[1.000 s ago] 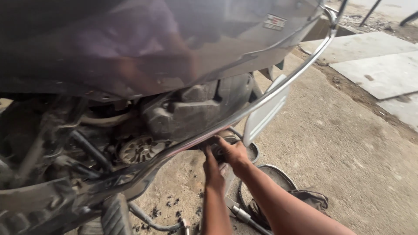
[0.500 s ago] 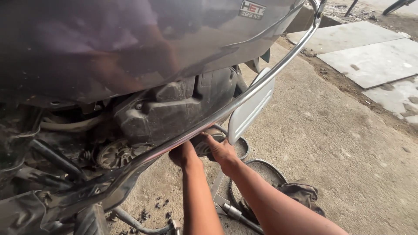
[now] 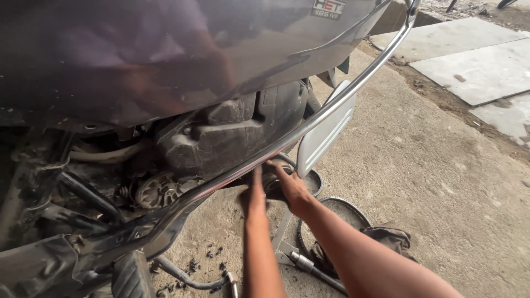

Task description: Repairing and cleaning the transmission or drive assembly of a scooter.

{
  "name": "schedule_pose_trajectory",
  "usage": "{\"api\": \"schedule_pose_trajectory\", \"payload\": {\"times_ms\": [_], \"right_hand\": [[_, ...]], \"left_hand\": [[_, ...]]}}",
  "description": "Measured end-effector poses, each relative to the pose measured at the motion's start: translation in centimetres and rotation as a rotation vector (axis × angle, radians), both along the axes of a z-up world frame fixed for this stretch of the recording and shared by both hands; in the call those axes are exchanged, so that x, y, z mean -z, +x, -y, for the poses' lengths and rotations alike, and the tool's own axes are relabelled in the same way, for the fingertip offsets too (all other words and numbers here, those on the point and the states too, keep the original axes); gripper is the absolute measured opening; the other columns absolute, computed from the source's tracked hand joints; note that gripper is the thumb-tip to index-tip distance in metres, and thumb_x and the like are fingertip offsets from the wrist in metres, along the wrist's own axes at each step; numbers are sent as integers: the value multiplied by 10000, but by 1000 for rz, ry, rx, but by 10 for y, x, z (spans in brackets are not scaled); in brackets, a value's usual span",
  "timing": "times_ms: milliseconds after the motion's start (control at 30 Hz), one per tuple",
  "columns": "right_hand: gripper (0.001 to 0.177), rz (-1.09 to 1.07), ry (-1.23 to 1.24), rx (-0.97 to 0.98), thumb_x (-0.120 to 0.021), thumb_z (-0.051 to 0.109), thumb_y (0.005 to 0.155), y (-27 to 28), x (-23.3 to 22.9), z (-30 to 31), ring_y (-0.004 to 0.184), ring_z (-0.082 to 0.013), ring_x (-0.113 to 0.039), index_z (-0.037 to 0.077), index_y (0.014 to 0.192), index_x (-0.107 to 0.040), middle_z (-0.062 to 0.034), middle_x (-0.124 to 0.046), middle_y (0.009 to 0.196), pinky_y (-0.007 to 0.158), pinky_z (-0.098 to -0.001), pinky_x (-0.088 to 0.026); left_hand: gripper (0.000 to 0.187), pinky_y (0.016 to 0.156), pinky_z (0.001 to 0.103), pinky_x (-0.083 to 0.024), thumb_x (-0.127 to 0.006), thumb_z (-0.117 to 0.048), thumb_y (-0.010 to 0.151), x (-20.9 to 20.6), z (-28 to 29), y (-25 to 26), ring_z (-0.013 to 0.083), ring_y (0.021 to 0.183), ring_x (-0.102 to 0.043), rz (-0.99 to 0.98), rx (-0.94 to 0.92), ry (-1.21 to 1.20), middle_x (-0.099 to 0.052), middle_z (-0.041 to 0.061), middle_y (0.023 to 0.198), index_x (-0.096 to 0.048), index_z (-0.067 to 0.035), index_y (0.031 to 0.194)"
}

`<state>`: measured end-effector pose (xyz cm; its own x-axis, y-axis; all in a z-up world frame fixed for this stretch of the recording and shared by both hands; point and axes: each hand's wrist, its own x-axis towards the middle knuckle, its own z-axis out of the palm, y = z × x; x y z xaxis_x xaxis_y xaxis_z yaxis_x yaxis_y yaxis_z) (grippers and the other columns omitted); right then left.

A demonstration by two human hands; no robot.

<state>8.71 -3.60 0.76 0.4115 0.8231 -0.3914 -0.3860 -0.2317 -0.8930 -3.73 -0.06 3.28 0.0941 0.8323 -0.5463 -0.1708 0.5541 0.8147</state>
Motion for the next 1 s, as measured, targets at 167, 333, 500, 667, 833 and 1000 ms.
{"api": "schedule_pose_trajectory", "payload": {"times_ms": [167, 333, 500, 667, 833, 1000], "right_hand": [[824, 137, -85, -62, -575, 626, 813, -14, -49, 8, 1190, -361, -663, 17, 1366, -529, -277, -654, 1268, 1065, -455, -509], [991, 216, -131, -81, -574, 679, 845, -14, -59, 2, 1318, -386, -550, -48, 1464, -311, -297, -512, 1435, 1113, -459, -447], [939, 211, -45, -48, -551, 678, 846, 8, -3, -21, 1345, -338, -506, 17, 1500, -419, -242, -496, 1486, 1072, -418, -418], [883, 118, -94, 51, -635, 569, 822, 2, 1, -32, 1213, -333, -608, -8, 1450, -403, -248, -587, 1347, 1010, -444, -507], [912, 356, -46, -12, -727, 534, 780, -1, -20, -20, 1115, -322, -680, -95, 1377, -444, -274, -662, 1219, 999, -413, -557], [954, 656, 71, -104, -731, 643, 735, -14, -39, -19, 1045, -300, -702, -137, 1273, -622, -246, -729, 1132, 926, -409, -549]], "left_hand": [[982, 995, 423, -576, -771, -630, 730, 26, -3, 35, 319, 1222, -683, 79, -34, -56, -633, 221, 1381, -503, 45, 1390], [912, 1062, 366, -527, -676, -658, 821, 28, -10, 41, 286, 1226, -677, 204, -39, 169, -657, 210, 1380, -577, 46, 1393], [874, 1105, 387, -466, -755, -554, 799, 16, -6, 38, 264, 1267, -628, 225, -52, 30, -582, 153, 1453, -491, -23, 1441], [855, 1113, 424, -468, -722, -573, 858, 49, -15, 35, 317, 1321, -594, 169, -43, 319, -592, 229, 1446, -521, 82, 1370], [811, 1070, 450, -563, -519, -662, 863, 19, 7, 15, 329, 1275, -673, 246, 68, 67, -636, 178, 1348, -501, -63, 1409], [919, 1122, 433, -487, -660, -585, 872, 17, -12, 1, 322, 1355, -565, 201, -251, 116, -524, 218, 1466, -350, 35, 1476]]}}
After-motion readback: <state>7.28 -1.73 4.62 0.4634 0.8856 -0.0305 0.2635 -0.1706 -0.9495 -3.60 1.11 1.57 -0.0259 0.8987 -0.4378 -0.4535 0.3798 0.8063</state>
